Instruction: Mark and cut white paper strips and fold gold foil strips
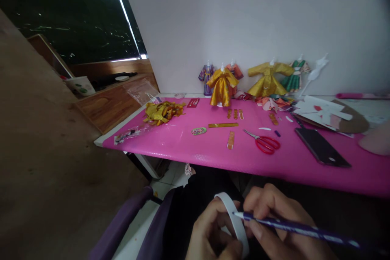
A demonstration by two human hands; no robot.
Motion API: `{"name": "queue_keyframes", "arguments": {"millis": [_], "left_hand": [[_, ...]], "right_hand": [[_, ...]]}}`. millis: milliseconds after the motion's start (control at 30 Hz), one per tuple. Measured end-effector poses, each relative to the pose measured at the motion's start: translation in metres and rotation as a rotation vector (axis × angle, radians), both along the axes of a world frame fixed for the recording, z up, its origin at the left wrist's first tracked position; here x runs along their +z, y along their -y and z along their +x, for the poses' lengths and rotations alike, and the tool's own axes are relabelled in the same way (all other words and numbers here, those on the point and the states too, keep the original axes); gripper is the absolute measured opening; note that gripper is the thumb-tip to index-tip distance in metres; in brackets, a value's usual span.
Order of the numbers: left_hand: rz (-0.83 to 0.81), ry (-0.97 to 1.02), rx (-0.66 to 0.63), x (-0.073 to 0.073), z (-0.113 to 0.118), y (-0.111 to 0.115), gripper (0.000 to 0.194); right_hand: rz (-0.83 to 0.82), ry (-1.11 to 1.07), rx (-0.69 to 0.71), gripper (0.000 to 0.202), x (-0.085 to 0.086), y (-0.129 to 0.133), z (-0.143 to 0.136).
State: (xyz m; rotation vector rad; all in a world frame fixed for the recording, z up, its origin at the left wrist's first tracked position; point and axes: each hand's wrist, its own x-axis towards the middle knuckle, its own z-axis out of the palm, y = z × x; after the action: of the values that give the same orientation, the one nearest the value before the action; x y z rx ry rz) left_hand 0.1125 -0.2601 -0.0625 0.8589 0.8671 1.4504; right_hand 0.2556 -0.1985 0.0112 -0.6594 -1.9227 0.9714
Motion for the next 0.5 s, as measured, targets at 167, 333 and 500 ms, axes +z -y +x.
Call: {"name": "queue_keyframes", "arguments": {"millis": [167,333,500], "left_hand": [[-0.024,0.005,0.013,-0.0007,0.0012,0.0012,0.048],[-0.063,-0.026,0.025,-0.0051,-0.0008,0.0056,0.053],[-0.103,-0.027,0.02,-0.003,-0.0047,0.0053,0.05]], "right_hand": [[0.012,-0.042,-0.01,0.018,-0.0044,-0.0014,0.0],[-0.011,-0.126,-0.056,0.02,-0.0031,-0.0008,-0.0022],[-0.078,-0.263,-0.092,0.024,-0.0069,0.0036,0.0028]]}}
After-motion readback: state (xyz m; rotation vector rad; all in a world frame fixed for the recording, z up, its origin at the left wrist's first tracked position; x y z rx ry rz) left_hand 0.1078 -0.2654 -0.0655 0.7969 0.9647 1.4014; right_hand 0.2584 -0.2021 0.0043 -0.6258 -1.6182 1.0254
